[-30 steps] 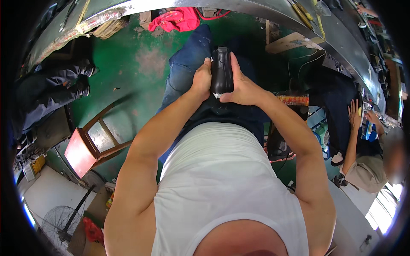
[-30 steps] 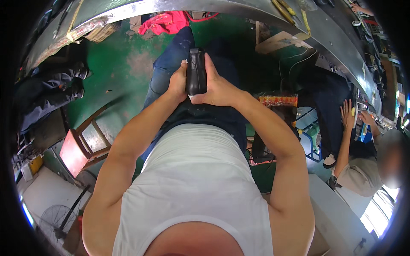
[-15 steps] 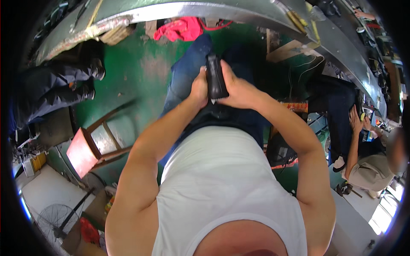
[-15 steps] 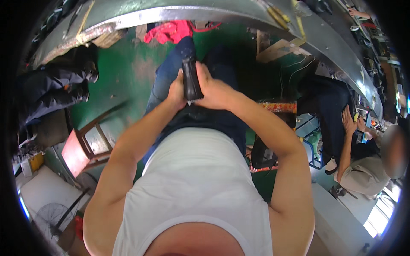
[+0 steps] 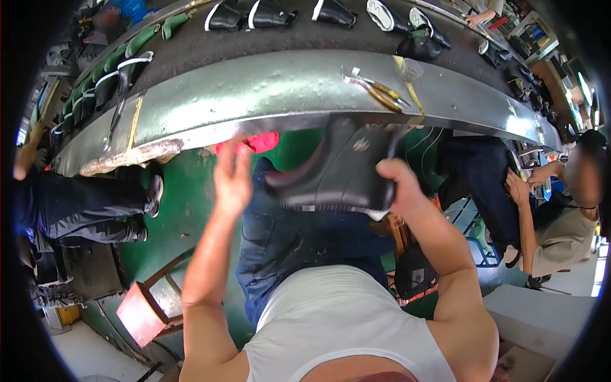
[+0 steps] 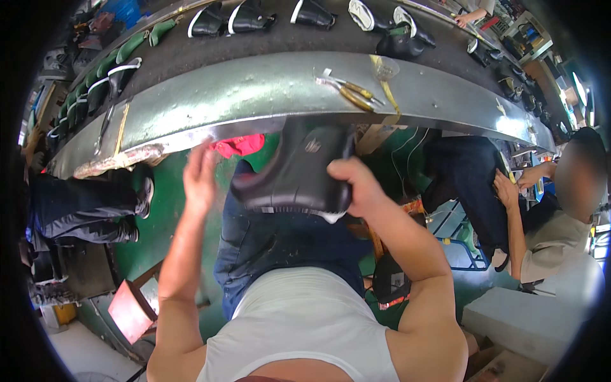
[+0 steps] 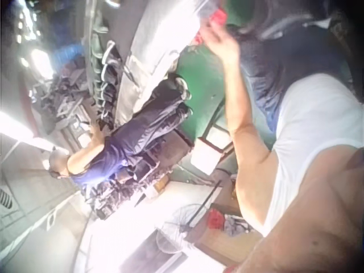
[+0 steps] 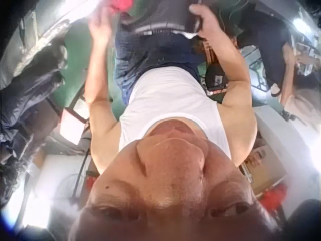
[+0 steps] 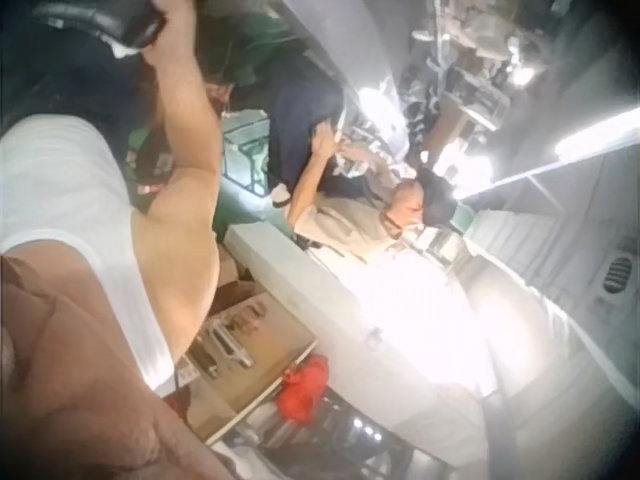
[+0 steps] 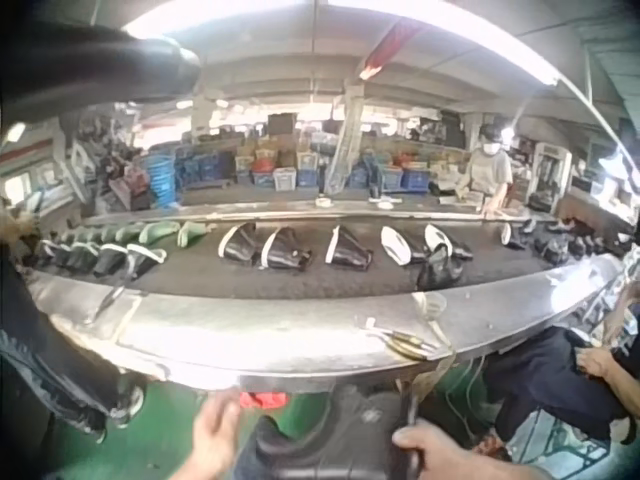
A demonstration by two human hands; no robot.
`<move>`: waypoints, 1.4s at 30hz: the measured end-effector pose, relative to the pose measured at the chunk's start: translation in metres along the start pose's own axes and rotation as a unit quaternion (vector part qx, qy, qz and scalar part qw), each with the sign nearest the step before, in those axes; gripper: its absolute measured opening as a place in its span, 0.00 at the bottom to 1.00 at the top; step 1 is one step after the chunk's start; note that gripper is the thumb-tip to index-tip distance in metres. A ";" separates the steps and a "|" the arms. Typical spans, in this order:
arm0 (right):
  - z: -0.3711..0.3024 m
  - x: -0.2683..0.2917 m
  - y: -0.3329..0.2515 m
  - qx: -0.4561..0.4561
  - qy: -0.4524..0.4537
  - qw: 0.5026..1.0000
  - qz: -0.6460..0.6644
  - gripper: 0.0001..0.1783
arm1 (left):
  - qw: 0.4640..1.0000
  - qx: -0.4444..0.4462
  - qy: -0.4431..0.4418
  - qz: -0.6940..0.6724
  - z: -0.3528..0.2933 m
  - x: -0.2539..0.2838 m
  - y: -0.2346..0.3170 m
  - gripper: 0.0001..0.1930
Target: Manually lasting the upper of a shoe onto a last using pincers and adhesive.
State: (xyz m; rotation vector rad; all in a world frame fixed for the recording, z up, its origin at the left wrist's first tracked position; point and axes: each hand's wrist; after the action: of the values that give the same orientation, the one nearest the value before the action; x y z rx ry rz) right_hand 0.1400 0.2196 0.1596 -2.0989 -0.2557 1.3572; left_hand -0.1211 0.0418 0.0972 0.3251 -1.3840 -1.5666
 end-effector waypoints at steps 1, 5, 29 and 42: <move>0.003 -0.010 -0.020 0.009 -0.040 0.999 0.034 0.32 | 0.997 -0.025 0.016 0.069 0.032 0.008 -0.002 0.21; 0.098 -0.026 -0.077 0.197 -0.053 0.979 -0.020 0.27 | 0.905 -0.033 0.149 0.396 0.127 0.009 -0.081 0.27; 0.303 0.105 -0.167 0.161 0.286 0.490 -0.808 0.57 | 0.886 -0.034 0.122 0.446 0.126 -0.025 -0.060 0.19; 0.121 0.100 -0.087 0.280 0.142 0.361 -0.878 0.36 | 0.881 0.023 0.084 0.465 0.129 -0.024 -0.063 0.21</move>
State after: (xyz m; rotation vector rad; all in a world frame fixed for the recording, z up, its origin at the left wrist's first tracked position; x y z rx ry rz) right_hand 0.0937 0.3831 0.1017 -0.4025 -1.1693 -0.3688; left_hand -0.2343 0.1299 0.0741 -0.1766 -1.1637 -0.6829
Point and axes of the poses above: each hand's wrist, its own z-axis towards the middle knuckle, its own x-axis out of the back of the hand, y = z × x, and after that the axes turned 5 degrees about z, right-handed
